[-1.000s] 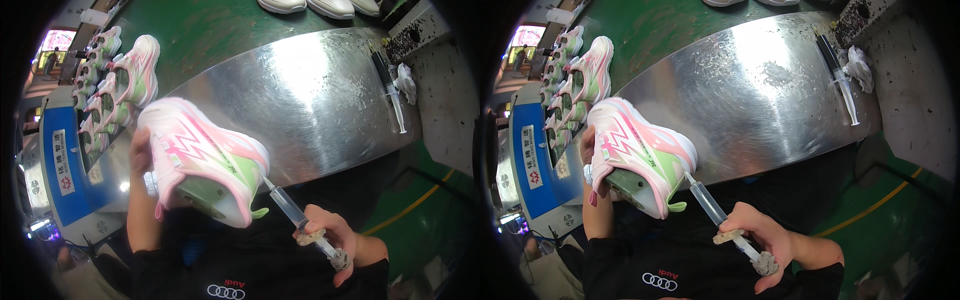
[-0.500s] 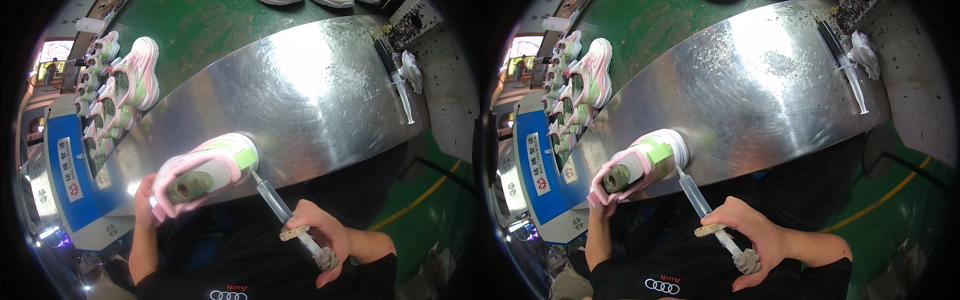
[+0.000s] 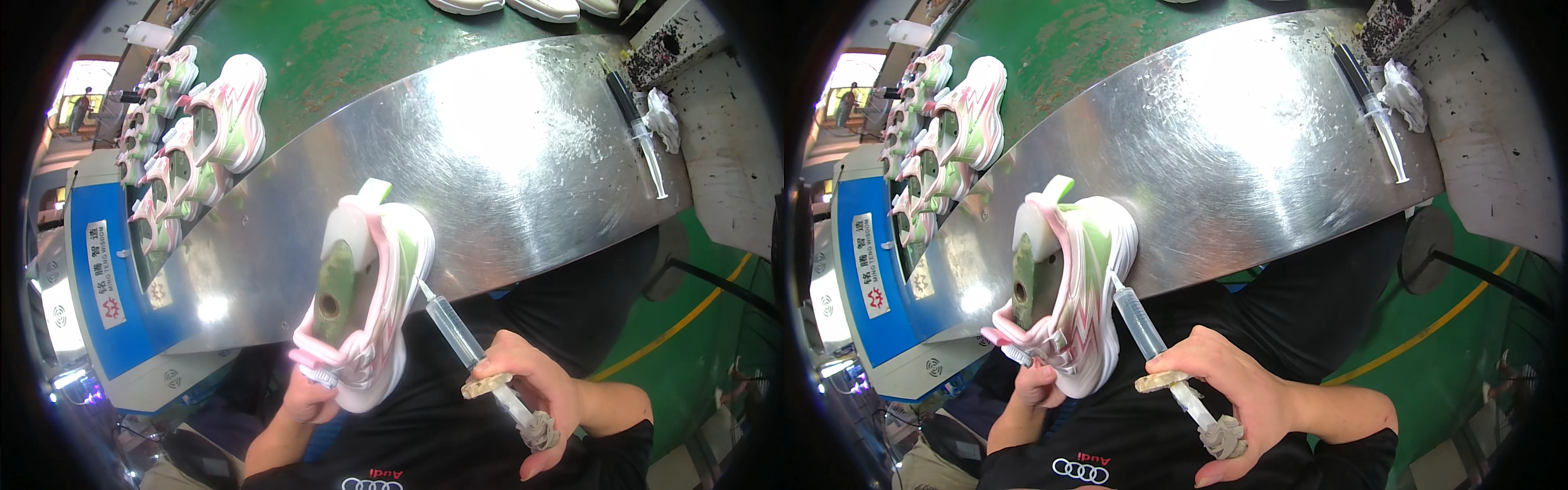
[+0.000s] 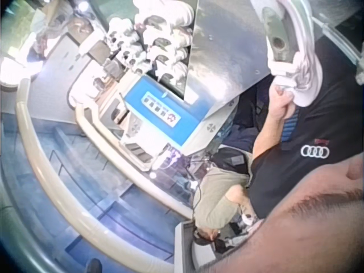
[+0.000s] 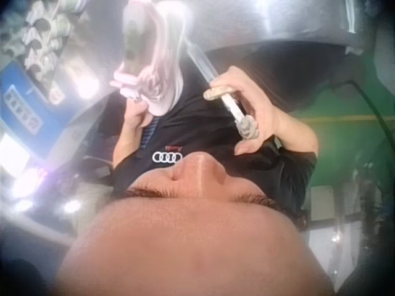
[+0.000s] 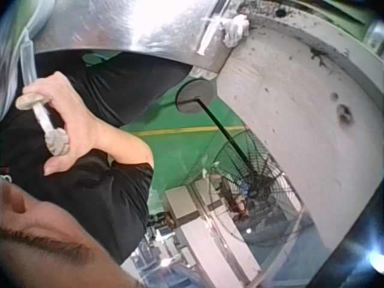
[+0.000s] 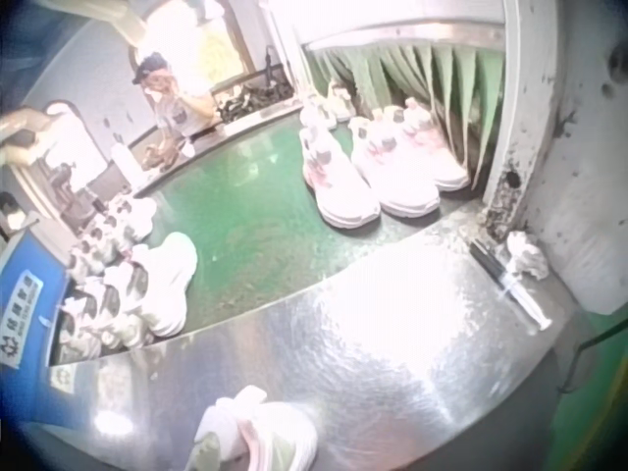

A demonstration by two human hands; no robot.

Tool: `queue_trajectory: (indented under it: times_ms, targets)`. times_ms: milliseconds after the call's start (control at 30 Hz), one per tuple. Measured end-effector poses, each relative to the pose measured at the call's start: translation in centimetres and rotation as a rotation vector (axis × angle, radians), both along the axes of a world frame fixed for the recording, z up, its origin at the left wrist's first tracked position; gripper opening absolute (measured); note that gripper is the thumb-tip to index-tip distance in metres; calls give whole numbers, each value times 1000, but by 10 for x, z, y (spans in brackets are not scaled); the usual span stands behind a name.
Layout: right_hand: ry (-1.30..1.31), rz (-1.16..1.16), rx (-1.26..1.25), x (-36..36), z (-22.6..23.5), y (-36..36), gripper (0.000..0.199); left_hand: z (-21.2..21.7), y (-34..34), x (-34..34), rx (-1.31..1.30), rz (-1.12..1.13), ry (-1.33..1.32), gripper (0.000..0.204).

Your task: The person picks up shoes one at a time, applies liquid along their edges with a syringe, and places the shoes onto a conveyor belt.

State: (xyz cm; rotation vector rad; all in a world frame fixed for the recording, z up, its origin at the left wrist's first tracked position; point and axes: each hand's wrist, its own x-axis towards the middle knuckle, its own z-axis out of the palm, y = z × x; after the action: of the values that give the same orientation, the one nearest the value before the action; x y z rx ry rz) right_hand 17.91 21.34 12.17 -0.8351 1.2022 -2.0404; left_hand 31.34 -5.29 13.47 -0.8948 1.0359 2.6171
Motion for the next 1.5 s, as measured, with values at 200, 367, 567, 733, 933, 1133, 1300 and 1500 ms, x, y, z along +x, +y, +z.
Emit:
queue_trajectory:
  times_ms: [200,367,567,733,933,1133,1300,1500]
  targets:
    - [108,59,65,-11,29,2,95,-10,22,-3,166,-17,40,82]
    - [-50,219,195,-11,57,16,107,-15,35,-17,310,-103,22,77]
    - [25,177,244,-11,83,38,104,-28,49,-41,558,-280,59,67]
    - [-12,69,288,4,100,57,86,-34,64,-61,594,-358,122,64]
    - [105,-80,356,15,113,70,82,-36,83,-87,684,-338,195,46]
    - [236,-152,379,19,109,75,80,-34,91,-104,692,-319,208,36]
    - [340,-153,422,20,104,77,83,-29,98,-117,677,-312,202,36]
    - [625,-164,444,14,104,60,85,-27,102,-124,660,-257,169,33]
